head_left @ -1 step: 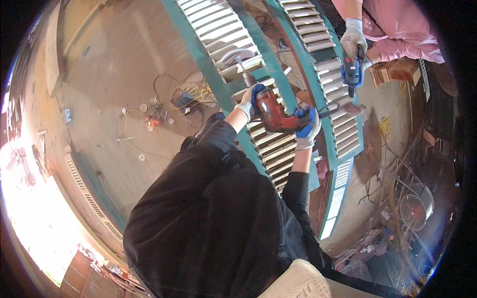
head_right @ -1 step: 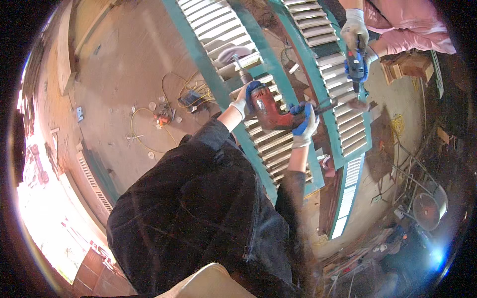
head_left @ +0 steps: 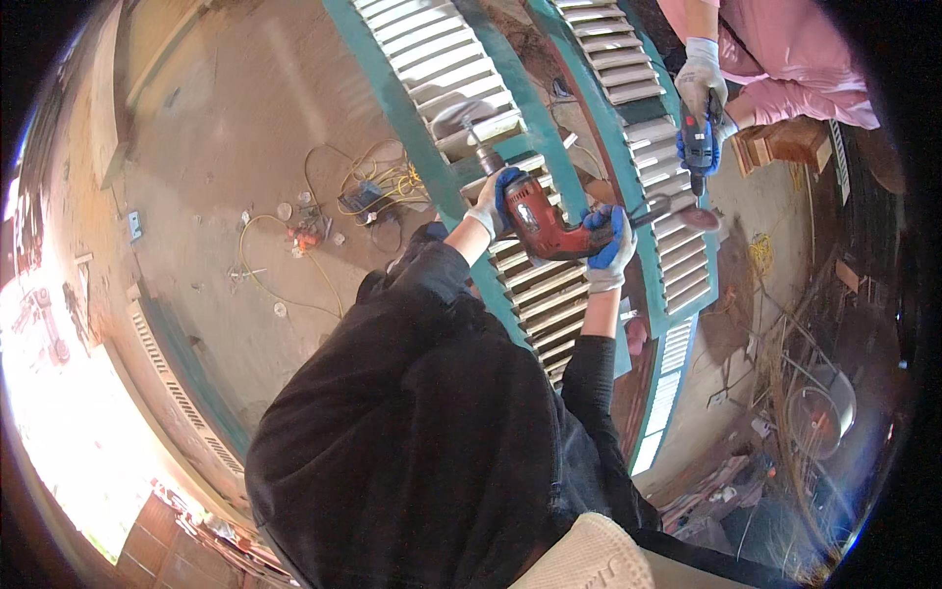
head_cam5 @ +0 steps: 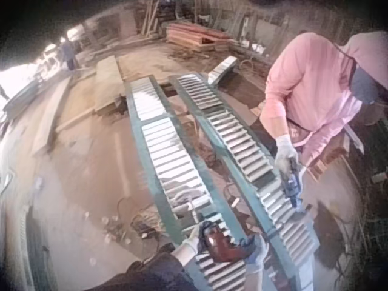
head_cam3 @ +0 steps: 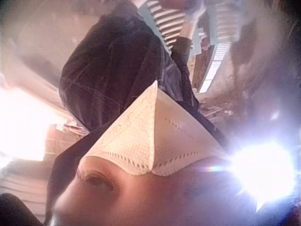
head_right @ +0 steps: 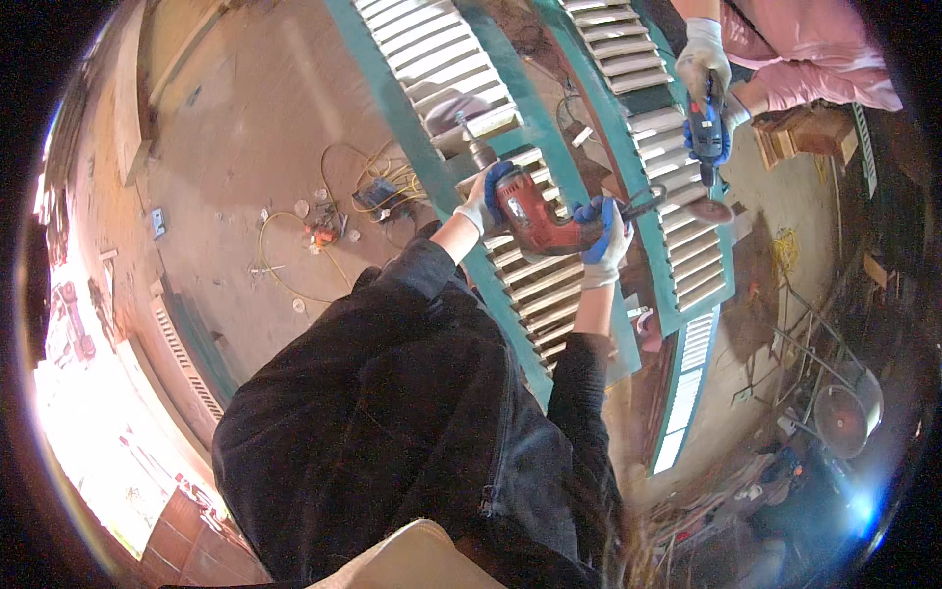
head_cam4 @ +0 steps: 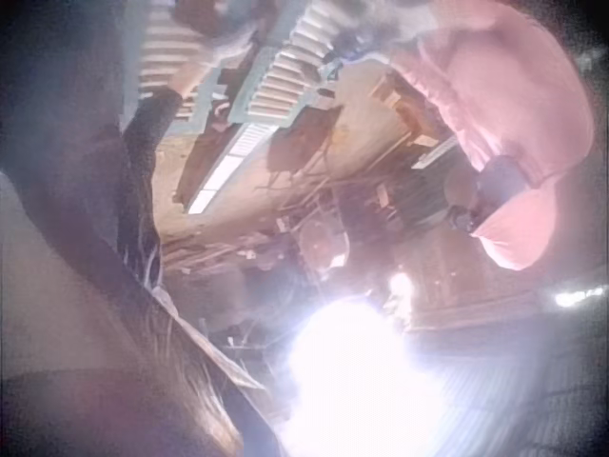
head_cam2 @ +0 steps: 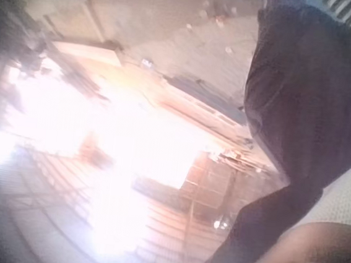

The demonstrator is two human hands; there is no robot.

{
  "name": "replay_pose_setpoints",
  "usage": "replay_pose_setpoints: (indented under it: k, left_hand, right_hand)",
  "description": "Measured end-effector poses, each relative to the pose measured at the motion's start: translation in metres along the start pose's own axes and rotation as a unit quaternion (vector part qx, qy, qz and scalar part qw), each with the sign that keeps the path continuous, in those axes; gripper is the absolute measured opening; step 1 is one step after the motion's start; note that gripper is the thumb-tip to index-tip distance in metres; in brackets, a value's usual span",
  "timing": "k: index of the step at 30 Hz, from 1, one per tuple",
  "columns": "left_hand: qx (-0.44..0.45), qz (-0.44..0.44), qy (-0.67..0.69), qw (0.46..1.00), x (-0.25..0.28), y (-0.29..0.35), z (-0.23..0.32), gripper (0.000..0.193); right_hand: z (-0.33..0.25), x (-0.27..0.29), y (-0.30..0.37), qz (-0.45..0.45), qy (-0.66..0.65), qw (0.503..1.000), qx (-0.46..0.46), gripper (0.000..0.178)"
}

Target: The person uses a handheld electric sander to smooth the surface of wooden slats on a green metal frame. A coworker performs the same task on an adjacent frame. The camera wearer moves the sander systematically across the slats.

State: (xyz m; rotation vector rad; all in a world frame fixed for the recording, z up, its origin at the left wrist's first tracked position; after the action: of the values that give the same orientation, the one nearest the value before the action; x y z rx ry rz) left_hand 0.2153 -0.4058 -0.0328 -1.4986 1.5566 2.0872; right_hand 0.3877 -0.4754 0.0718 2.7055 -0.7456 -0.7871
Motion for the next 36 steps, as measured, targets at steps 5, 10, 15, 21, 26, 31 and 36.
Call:
replay_pose_setpoints:
  k: [5,10,15,21,26,31,36]
  left_hand:
    - [-0.003,-0.051,0.017,0.999,0.010,0.015,0.010,0.027]
    - [-0.014,-0.123,0.052,0.991,0.009,0.021,0.011,0.030]
    - [-0.024,-0.148,0.057,0.987,0.006,0.041,0.020,0.031]
    - [0.018,-0.182,0.067,0.981,-0.004,0.018,0.013,0.035]
    - [0.051,-0.113,-0.009,0.992,-0.014,0.003,0.015,0.028]
    - [-0.003,0.016,-0.013,1.000,0.015,0.007,0.021,0.021]
    - [-0.024,0.066,-0.133,0.989,0.032,0.032,0.033,0.020]
  right_hand:
    - [0.004,-0.020,0.010,-0.004,-0.037,0.999,-0.004,0.019]
    - [-0.016,-0.061,0.034,-0.029,0.058,0.997,0.049,0.018]
    - [-0.025,-0.078,0.040,-0.105,0.103,0.986,0.079,0.012]
    - [-0.030,-0.072,0.024,-0.037,0.104,0.992,0.060,0.011]
    - [-0.008,-0.030,0.021,0.057,-0.001,0.997,0.060,0.017]
    - [0.018,-0.019,0.022,0.051,-0.105,0.993,-0.008,0.016]
    - [0.058,-0.011,0.044,0.013,-0.139,0.990,-0.026,0.028]
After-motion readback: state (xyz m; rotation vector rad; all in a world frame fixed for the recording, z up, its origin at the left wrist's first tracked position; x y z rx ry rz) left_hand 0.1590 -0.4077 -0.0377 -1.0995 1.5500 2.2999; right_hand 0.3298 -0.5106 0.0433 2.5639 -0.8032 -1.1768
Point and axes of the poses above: each hand's wrist, its own y-axis away from the middle knuckle, its own x-axis out of the back of the hand, z = x × y, the point moved 1 cm from there along -y, towards the middle knuckle, and after that the axes turned 6 degrees about -z, right-handed, at the moved point
